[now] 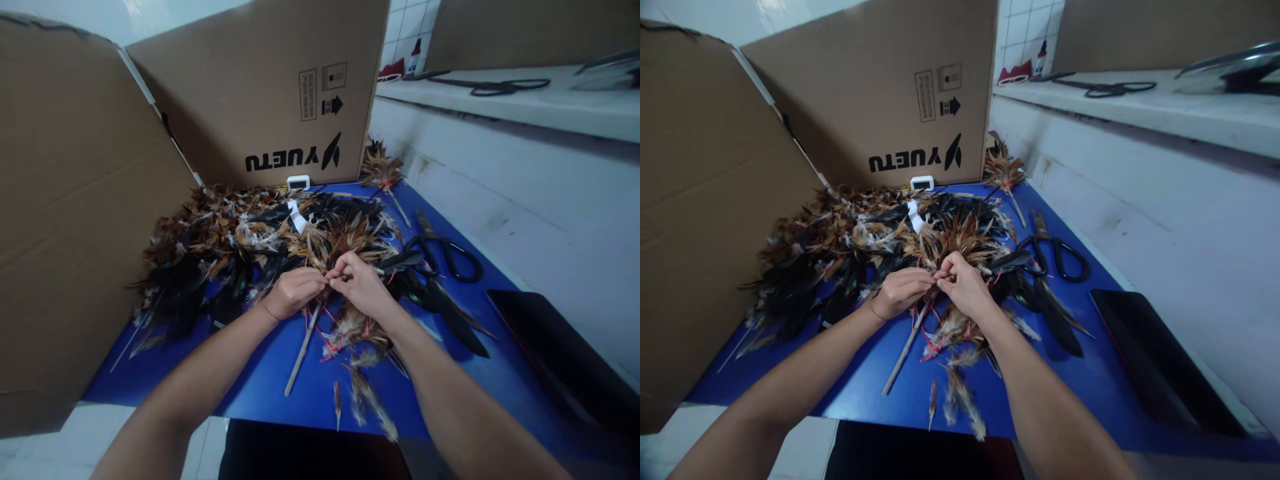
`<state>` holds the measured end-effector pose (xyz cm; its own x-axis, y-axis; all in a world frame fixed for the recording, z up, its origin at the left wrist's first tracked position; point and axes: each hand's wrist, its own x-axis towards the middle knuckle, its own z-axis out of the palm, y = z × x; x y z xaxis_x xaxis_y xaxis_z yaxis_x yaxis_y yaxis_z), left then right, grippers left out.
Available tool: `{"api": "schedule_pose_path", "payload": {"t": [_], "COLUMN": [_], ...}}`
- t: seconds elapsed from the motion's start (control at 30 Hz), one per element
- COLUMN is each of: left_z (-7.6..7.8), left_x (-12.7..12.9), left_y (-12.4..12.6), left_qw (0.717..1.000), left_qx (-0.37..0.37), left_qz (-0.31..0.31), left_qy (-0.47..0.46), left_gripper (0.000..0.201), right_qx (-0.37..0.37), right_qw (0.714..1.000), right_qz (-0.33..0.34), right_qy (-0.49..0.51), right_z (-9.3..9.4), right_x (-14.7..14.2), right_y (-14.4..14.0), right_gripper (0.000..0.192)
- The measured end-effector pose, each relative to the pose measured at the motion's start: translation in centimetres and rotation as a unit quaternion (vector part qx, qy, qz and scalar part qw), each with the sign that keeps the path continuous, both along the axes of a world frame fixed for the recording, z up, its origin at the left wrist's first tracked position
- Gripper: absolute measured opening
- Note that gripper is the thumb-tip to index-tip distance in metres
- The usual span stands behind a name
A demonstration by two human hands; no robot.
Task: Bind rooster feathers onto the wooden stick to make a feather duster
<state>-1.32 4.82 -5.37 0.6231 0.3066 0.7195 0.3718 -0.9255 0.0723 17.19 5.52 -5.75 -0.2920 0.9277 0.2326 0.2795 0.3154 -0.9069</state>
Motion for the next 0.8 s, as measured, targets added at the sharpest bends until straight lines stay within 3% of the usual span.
{"api": "schedule_pose_path", "payload": {"t": [0.27,0.53,0.8], "left_z": [0.1,-0.2,-0.5], "left_x": [0.0,-0.1,-0.2], "left_y": [0.5,0.7,0.7], "left_qw": [1.0,0.999,1.0], "left_qx": [-0.011,-0.025,0.013], "left_qz": [-0.011,0.001,0.02], "left_qy": [-0.007,-0.024,0.006], "left_gripper": [0.011,0.009,0.008], "right_qx": [0.011,0.059,0.036], "right_qw": [1.0,0.996,0.996], "right_qz": [-0.013,-0.017,-0.068], "right_qy": [-0.015,-0.064,-0.051], "right_z": [0.1,1.1,1.1], "right_x": [-0.1,-0.6,-1.0], "right_y": [0.2,-0.4,-0.3], "right_gripper": [0.025,0.021,0.026]}}
